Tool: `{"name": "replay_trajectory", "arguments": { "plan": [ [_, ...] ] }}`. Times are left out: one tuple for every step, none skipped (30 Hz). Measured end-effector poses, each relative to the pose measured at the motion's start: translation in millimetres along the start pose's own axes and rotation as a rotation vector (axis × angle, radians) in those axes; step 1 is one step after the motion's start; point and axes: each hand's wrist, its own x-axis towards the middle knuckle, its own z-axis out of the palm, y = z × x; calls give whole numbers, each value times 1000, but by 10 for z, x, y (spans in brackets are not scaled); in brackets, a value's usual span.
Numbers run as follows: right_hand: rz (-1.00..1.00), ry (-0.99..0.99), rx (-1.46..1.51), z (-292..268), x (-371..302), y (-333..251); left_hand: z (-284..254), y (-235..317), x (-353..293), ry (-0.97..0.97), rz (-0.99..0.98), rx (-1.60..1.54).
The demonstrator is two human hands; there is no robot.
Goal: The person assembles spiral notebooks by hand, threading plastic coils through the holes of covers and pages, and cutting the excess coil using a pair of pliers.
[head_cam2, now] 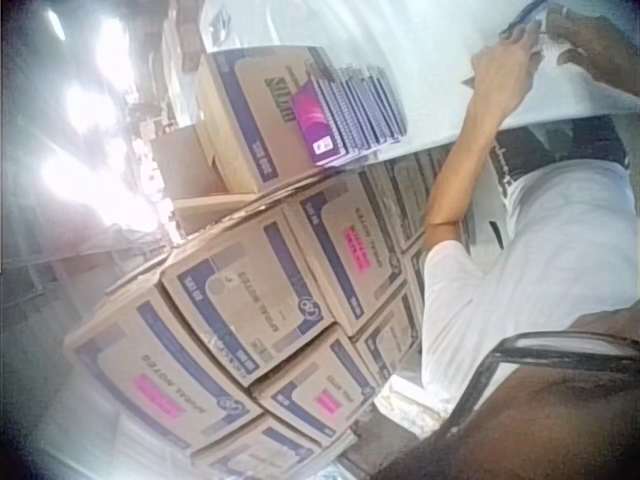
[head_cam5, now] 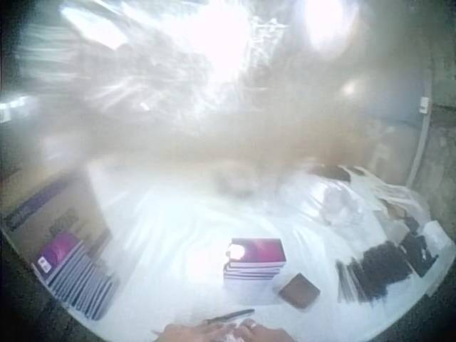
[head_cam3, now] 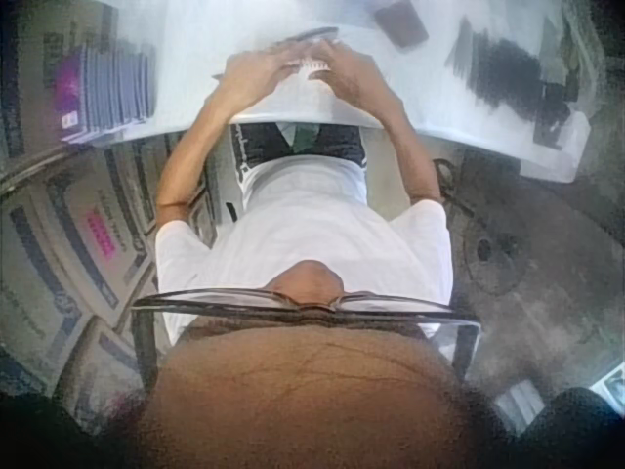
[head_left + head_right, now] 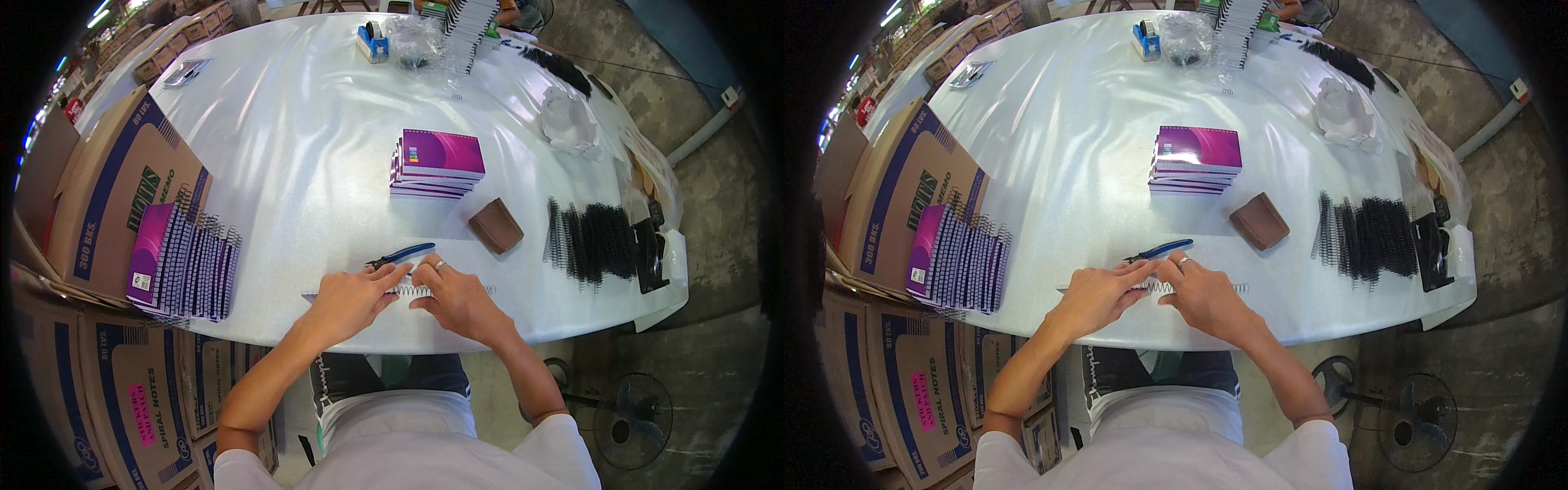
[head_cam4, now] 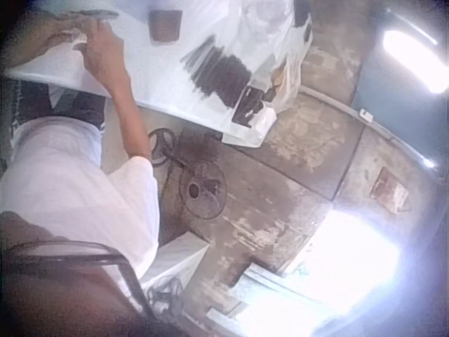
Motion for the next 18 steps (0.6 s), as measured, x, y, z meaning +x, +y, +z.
{"name": "replay_trajectory", "arguments": {
  "plan": [
    [0, 38, -6, -4, 3, -22, -4, 5, 4, -4, -7, -4],
    [-49, 30, -27, 13, 1, 6, -9, 12, 8, -7, -14, -8],
    [-99, 22, -47, 38, 13, 41, -10, 17, 9, -11, -23, -12],
    [-148, 14, -67, 48, 22, 59, 1, 3, 5, 0, 15, -2],
    [-91, -82, -13, 32, 5, 56, 21, -24, -5, 12, 52, 9],
    [-34, -177, 41, -41, 6, -5, 9, -28, -1, 24, 89, 19],
    [22, -273, 95, -85, 17, -31, -17, -19, -11, -72, 72, 67],
    [50, -326, 201, -124, 56, 35, -62, -3, -33, -168, 54, 114],
    [85, -371, 299, -228, 105, 177, -97, 15, -23, -260, 46, 161],
    [111, -422, 402, -334, 157, 352, -109, 6, -35, -288, 68, 145],
    [8, -246, 137, -451, 144, 678, -113, -1, -40, -318, 101, 126],
    [-91, -69, -130, -558, 91, 1020, -112, -4, -33, -349, 137, 108],
    [-12, -47, -406, -613, 56, 1200, -87, -18, -35, -332, 153, 108],
    [66, -23, -683, -669, 41, 1331, -54, -36, -42, -312, 168, 111],
    [43, -78, -666, -740, 53, 1457, -45, -48, -51, -292, 179, 116],
    [20, -135, -651, -833, 76, 1546, -51, -46, -49, -264, 166, 90],
    [-1, -193, -638, -891, 91, 1620, -59, -43, -44, -237, 155, 64],
    [124, -232, -489, -932, 159, 1578, -51, -45, -57, -211, 128, 34]
  ]
}}
